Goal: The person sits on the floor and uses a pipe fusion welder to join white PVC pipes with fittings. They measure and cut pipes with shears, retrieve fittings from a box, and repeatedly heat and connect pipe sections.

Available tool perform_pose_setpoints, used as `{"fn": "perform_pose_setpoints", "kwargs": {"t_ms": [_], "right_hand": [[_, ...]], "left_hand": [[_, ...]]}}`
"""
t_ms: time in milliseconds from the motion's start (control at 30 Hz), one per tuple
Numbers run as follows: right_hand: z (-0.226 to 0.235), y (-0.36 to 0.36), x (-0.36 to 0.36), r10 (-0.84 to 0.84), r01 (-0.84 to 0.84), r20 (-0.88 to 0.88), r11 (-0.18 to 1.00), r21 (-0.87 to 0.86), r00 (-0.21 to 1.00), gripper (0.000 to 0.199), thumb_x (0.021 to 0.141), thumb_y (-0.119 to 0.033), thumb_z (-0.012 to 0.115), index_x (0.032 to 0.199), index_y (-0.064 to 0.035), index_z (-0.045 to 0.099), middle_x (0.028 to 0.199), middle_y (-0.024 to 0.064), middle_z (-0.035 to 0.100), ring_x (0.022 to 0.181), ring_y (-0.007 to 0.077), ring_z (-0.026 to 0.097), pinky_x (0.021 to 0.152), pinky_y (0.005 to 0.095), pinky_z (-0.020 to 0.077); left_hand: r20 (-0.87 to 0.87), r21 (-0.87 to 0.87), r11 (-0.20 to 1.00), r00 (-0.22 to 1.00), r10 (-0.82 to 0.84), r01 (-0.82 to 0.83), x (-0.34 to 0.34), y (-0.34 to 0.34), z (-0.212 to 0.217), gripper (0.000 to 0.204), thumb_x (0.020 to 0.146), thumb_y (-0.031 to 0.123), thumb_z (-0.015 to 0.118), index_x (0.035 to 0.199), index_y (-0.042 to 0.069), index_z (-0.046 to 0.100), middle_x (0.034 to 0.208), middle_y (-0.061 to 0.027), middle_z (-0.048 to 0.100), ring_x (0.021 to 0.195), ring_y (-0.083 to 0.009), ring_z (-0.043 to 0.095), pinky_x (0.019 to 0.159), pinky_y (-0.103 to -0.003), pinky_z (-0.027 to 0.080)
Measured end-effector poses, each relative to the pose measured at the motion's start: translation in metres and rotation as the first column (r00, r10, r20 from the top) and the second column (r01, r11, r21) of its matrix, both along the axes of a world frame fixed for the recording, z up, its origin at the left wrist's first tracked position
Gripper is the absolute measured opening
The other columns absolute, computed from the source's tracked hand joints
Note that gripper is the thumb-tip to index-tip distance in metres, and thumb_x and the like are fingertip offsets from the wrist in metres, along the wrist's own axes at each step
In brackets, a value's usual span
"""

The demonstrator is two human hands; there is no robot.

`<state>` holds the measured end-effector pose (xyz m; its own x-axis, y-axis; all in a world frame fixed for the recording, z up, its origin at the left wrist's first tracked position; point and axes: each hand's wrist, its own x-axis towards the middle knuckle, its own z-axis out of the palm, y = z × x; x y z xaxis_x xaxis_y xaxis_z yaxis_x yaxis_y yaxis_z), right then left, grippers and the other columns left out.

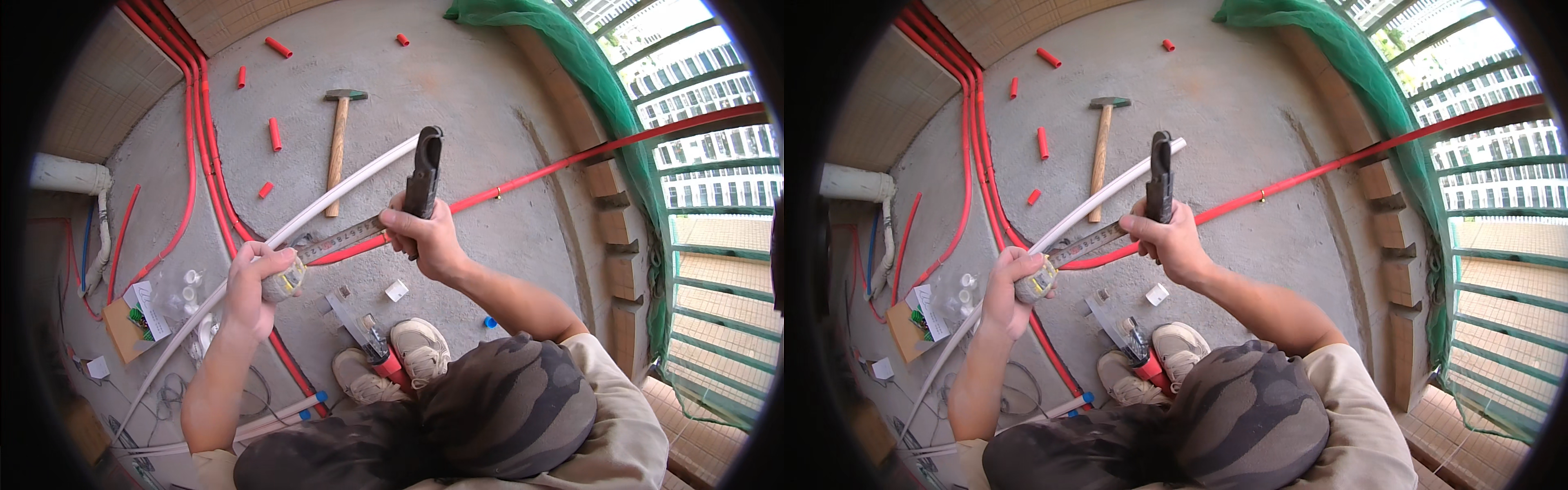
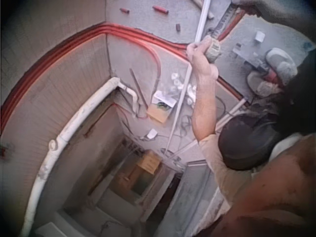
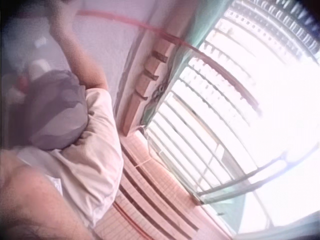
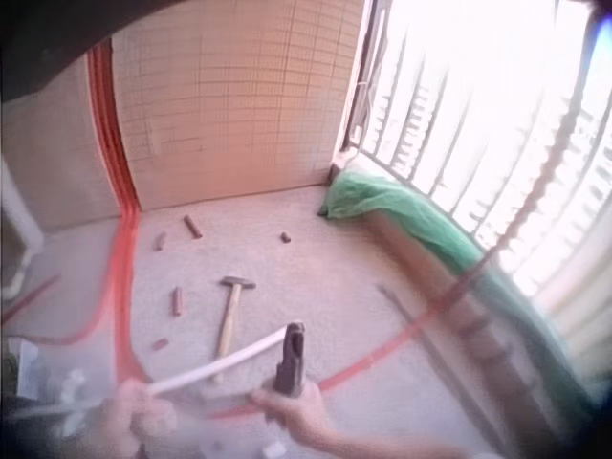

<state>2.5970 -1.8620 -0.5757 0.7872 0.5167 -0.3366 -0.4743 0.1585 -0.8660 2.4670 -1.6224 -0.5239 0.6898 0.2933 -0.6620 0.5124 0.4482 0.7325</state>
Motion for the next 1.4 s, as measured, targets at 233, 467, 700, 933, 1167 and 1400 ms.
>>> {"fn": "perform_pose_setpoints", "kwargs": {"t_ms": [233, 467, 700, 933, 1167, 1400], "right_hand": [[-0.033, -0.010, 0.067, -0.256, 0.258, 0.031, 0.960, -0.107, 0.966, 0.016, 0.086, -0.012, 0.075, 0.089, -0.0013, 0.064, 0.070, 0.0023, 0.058, 0.049, 0.0086, 0.044, 0.053, 0.0280, 0.0421], [-0.075, -0.027, 0.138, -0.439, 0.446, 0.082, 0.884, -0.140, 0.895, 0.012, 0.087, -0.009, 0.075, 0.087, 0.0002, 0.066, 0.070, 0.0021, 0.059, 0.050, 0.0086, 0.045, 0.052, 0.0289, 0.0443], [-0.106, -0.022, 0.156, -0.485, 0.479, -0.007, 0.866, -0.144, 0.874, 0.023, 0.092, -0.021, 0.073, 0.096, -0.0018, 0.060, 0.080, 0.0069, 0.060, 0.050, 0.0125, 0.049, 0.051, 0.0337, 0.0490], [-0.124, -0.028, 0.084, -0.559, 0.494, -0.160, 0.810, -0.317, 0.814, 0.033, 0.095, -0.029, 0.068, 0.103, -0.0020, 0.051, 0.084, 0.0093, 0.058, 0.057, 0.0199, 0.057, 0.053, 0.0390, 0.0532], [-0.123, -0.045, 0.070, -0.457, 0.411, -0.084, 0.854, -0.319, 0.885, 0.031, 0.092, -0.014, 0.063, 0.116, 0.0029, 0.052, 0.085, 0.0130, 0.062, 0.061, 0.0214, 0.060, 0.056, 0.0388, 0.0534], [-0.110, -0.028, 0.051, -0.263, 0.214, -0.131, 0.928, -0.305, 0.956, 0.044, 0.084, -0.002, 0.062, 0.124, 0.0067, 0.048, 0.082, 0.0122, 0.063, 0.063, 0.0201, 0.062, 0.059, 0.0352, 0.0537]], "left_hand": [[-0.088, -0.142, 0.961, 0.964, -0.252, 0.238, -0.040, 0.077, -0.024, 0.041, 0.086, 0.018, 0.063, 0.121, -0.001, 0.053, 0.083, -0.0136, 0.066, 0.061, -0.0256, 0.067, 0.054, -0.039, 0.056], [-0.280, 0.194, 0.908, 0.908, -0.311, 0.371, -0.106, 0.145, -0.054, 0.027, 0.076, 0.011, 0.064, 0.095, -0.007, 0.073, 0.086, -0.0079, 0.068, 0.082, -0.0142, 0.060, 0.076, -0.027, 0.047], [-0.270, 0.464, 0.773, 0.900, -0.342, 0.433, -0.100, 0.164, -0.083, 0.026, 0.084, 0.018, 0.063, 0.088, -0.005, 0.073, 0.080, -0.0079, 0.070, 0.078, -0.0149, 0.062, 0.074, -0.028, 0.047], [-0.337, 0.645, 0.580, 0.867, -0.367, 0.497, -0.087, 0.172, -0.090, 0.029, 0.084, 0.021, 0.064, 0.089, -0.006, 0.072, 0.083, -0.0119, 0.072, 0.081, -0.0180, 0.065, 0.076, -0.032, 0.049], [-0.337, 0.623, 0.623, 0.881, -0.332, 0.473, -0.091, 0.165, -0.092, 0.029, 0.084, 0.021, 0.063, 0.089, -0.007, 0.072, 0.079, -0.0097, 0.069, 0.079, -0.0143, 0.062, 0.074, -0.030, 0.048], [-0.286, 0.654, 0.619, 0.900, -0.329, 0.435, -0.086, 0.163, -0.094, 0.027, 0.086, 0.020, 0.063, 0.090, -0.005, 0.073, 0.083, -0.0089, 0.070, 0.082, -0.0155, 0.063, 0.077, -0.030, 0.048]]}}
